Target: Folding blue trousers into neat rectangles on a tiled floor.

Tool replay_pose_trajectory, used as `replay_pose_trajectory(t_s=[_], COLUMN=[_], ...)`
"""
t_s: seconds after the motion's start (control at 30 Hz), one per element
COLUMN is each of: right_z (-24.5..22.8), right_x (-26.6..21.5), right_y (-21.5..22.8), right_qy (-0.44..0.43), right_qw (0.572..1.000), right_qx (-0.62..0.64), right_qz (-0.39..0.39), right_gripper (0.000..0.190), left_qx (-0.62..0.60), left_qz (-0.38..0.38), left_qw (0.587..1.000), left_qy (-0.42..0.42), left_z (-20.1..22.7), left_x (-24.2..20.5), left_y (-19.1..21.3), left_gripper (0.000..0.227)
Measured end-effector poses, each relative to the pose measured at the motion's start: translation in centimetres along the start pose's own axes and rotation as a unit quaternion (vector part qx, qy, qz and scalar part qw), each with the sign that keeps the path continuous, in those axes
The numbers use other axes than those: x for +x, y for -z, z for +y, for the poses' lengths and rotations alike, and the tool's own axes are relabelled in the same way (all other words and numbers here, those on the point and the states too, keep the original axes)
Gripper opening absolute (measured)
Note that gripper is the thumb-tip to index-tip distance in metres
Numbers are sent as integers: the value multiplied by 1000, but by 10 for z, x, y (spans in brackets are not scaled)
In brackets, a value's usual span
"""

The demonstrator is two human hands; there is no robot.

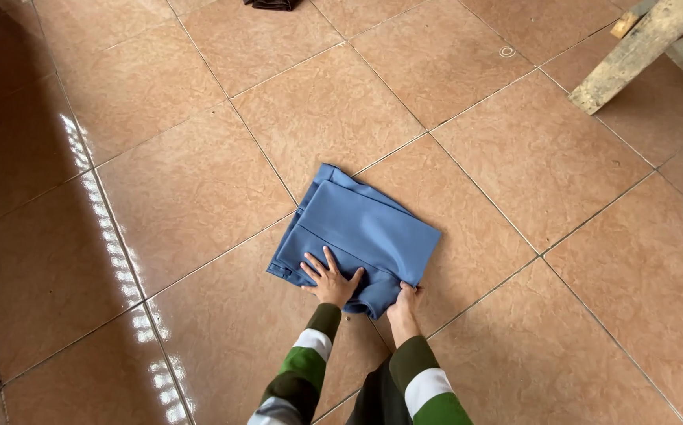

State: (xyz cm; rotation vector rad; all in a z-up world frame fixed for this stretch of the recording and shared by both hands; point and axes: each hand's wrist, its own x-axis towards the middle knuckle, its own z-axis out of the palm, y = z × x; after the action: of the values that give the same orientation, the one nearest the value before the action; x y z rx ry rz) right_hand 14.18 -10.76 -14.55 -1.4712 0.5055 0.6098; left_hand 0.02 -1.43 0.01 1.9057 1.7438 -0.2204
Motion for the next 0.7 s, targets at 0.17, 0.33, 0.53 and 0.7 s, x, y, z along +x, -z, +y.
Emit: replay_pose_trajectory(t_s=[0.17,0.33,0.53,0.7], right_z=[-14,-26,-45,-69], right_x=[1,7,5,-33], right_y=[28,39,40,30], right_qy=[30,104,159,125], right_qw=[978,875,843,826], right_qx=[-205,-470,-502,-532], right_qz=[-22,-44,-107,-140], right_gripper=[63,78,67,58], left_qx=[-17,2,-5,-19], left_qz=[2,-20,-26,-29], left_qw=[998,995,996,994], left_qy=[-53,-103,-91,-100], left_z=[3,6,10,6], left_x=[22,46,51,60], left_y=[21,44,48,50], left_gripper=[122,127,128,129])
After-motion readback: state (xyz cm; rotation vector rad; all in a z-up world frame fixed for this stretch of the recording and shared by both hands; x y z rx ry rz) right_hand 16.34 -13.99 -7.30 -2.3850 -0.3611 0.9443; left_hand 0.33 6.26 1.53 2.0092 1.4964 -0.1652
